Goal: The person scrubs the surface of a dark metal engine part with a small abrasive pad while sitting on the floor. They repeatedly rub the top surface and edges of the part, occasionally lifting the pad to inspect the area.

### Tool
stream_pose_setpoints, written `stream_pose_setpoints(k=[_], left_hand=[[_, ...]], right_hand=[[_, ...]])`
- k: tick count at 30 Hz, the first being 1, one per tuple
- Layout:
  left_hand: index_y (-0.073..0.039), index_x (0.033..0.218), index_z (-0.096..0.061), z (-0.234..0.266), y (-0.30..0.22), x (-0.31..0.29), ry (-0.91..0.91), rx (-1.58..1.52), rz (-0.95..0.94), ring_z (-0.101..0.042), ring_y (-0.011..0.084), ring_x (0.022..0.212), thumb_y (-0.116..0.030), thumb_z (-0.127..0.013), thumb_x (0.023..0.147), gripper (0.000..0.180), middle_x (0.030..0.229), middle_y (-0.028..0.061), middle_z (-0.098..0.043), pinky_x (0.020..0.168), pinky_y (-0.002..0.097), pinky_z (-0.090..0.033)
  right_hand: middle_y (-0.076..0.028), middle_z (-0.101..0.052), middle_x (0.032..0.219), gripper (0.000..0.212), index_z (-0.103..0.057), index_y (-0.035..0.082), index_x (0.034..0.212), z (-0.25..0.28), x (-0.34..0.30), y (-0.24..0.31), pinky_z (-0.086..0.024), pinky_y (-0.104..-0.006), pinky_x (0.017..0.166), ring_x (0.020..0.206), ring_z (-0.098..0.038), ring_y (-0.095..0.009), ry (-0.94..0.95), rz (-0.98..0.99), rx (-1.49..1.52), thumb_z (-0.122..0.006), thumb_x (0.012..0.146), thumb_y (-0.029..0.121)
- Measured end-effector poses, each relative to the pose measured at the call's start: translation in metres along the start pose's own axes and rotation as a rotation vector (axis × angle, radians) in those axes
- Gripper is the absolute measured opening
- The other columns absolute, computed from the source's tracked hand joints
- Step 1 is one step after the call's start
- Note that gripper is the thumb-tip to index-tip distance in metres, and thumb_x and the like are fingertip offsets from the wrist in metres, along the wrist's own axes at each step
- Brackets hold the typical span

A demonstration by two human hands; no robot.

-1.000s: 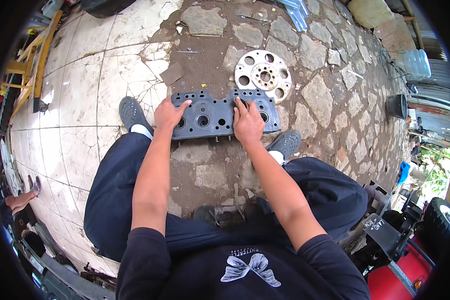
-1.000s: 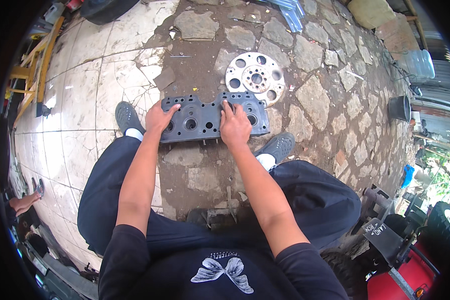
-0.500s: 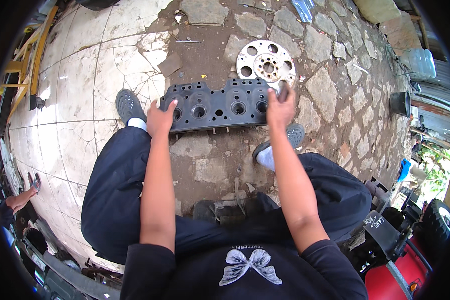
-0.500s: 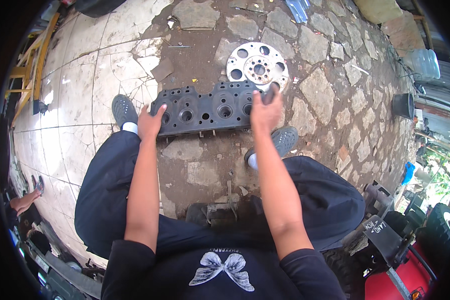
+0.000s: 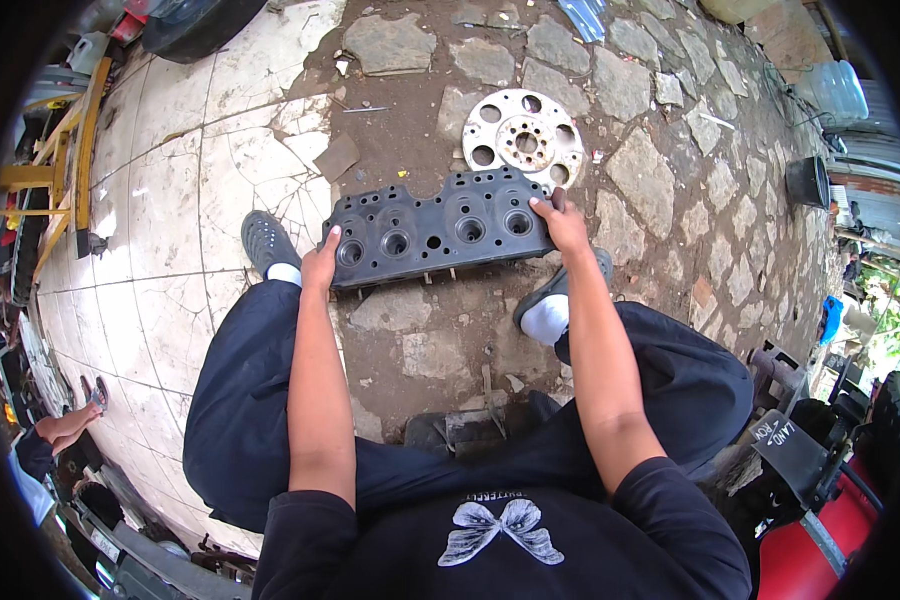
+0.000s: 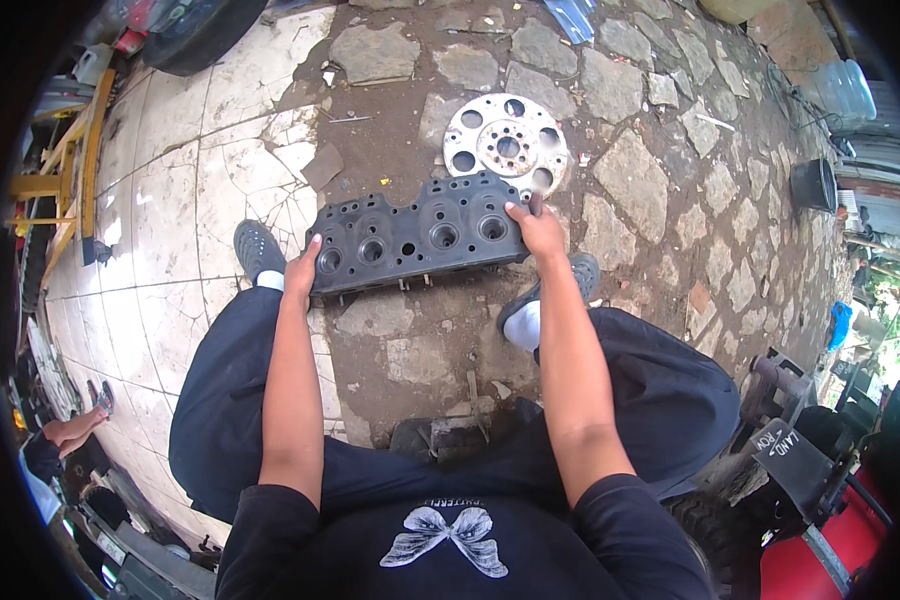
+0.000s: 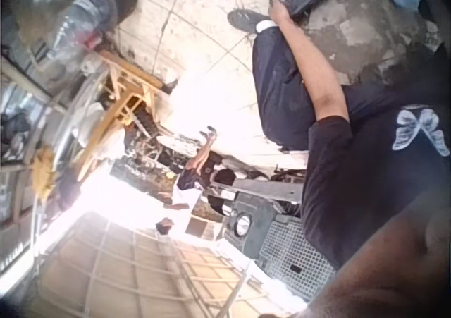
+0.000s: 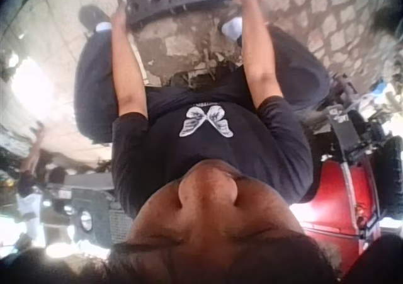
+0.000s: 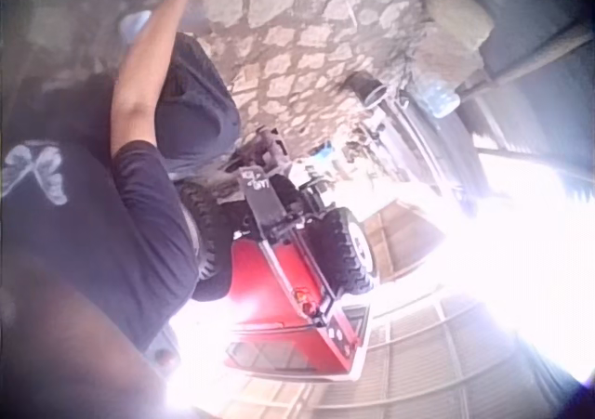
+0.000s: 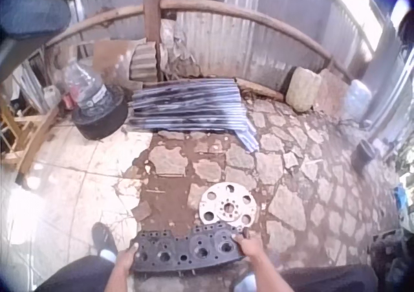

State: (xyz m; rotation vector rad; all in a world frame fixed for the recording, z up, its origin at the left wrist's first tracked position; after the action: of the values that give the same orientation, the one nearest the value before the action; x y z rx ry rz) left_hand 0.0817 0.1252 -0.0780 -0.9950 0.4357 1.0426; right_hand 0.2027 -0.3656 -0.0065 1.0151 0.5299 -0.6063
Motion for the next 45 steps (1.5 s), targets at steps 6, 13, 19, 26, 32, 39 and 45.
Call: stream_pose_setpoints(k=[6,13,19,26,32,39,45], left_hand=[[0.026,0.134,-0.061,0.004,0.012,0.004,-0.116,0.059,-0.06,-0.064,0.0471,0.134,-0.088,-0.071,0.081,0.126,0.136,0.0416,-0.066,0.114,0.0447,-0.048],[0.027,0.142,-0.052,-0.009,0.003,0.001,0.027,-0.175,-0.004,-0.062,0.0432,0.138,-0.074,-0.081,0.085,0.12,0.144,0.0386,-0.063,0.116,0.0455,-0.046],[0.025,0.131,-0.064,0.011,0.036,0.019,-0.085,-0.036,-0.032,-0.066,0.0423,0.133,-0.073,-0.079,0.087,0.108,0.135,0.0397,-0.067,0.112,0.0455,-0.049],[0.024,0.129,-0.065,0.01,0.015,-0.066,-0.069,0.211,-0.003,-0.068,0.0449,0.13,-0.076,-0.078,0.084,0.11,0.132,0.0395,-0.069,0.109,0.0472,-0.051],[0.019,0.13,-0.069,0.009,0.017,-0.074,-0.125,0.328,-0.036,-0.067,0.0467,0.13,-0.08,-0.074,0.085,0.108,0.133,0.0371,-0.07,0.11,0.0476,-0.051],[0.011,0.12,-0.076,0.004,0.007,-0.078,-0.14,0.527,-0.063,-0.07,0.048,0.124,-0.083,-0.065,0.089,0.1,0.124,0.0356,-0.074,0.107,0.0524,-0.053],[0.007,0.136,-0.067,0.017,-0.003,-0.092,-0.223,0.484,-0.033,-0.063,0.0465,0.133,-0.07,-0.069,0.094,0.089,0.143,0.0351,-0.063,0.113,0.0522,-0.05]], right_hand=[[-0.003,-0.076,0.116,0.072,-0.055,0.012,0.157,-0.006,-0.018,-0.003,-0.063,-0.0402,0.075,0.087,-0.077,-0.015,0.228,-0.209,0.347,-0.081,0.095,0.035],[-0.007,-0.071,0.138,0.074,-0.048,0.012,0.164,-0.009,-0.003,-0.022,-0.063,-0.0423,0.089,0.108,-0.076,-0.019,0.236,-0.174,0.548,-0.078,0.097,0.026],[-0.011,-0.067,0.144,0.073,-0.044,0.01,0.165,-0.014,-0.013,-0.023,-0.062,-0.0455,0.09,0.113,-0.075,-0.022,0.292,-0.146,0.581,-0.074,0.098,0.018],[-0.013,-0.062,0.153,0.072,-0.041,0.012,0.168,0.007,-0.074,-0.057,-0.062,-0.0491,0.095,0.122,-0.073,-0.027,0.247,-0.316,0.658,-0.068,0.101,0.016],[-0.013,-0.061,0.155,0.076,-0.041,0.016,0.169,0.006,-0.086,-0.062,-0.059,-0.0577,0.094,0.125,-0.071,-0.03,0.212,-0.37,0.466,-0.071,0.099,0.022],[-0.012,-0.063,0.154,0.069,-0.052,0.013,0.164,0.008,-0.066,-0.091,-0.053,-0.0423,0.109,0.133,-0.066,-0.025,0.216,-0.292,0.513,-0.074,0.1,0.026],[-0.023,-0.073,0.134,0.05,-0.069,0.005,0.144,0.05,-0.068,-0.054,-0.052,-0.0395,0.108,0.125,-0.07,-0.03,-0.25,0.108,-0.053,-0.073,0.098,0.027]])
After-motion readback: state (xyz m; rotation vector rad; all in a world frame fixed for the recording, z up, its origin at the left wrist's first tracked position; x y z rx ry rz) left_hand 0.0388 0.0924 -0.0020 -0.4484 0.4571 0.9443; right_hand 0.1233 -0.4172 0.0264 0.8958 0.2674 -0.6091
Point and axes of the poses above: each hand's wrist, its own x-axis towards the middle knuckle, its own z-axis out of the back of the hand, y = z × x, the point moved 4 cm from there along x, towards the middle knuckle
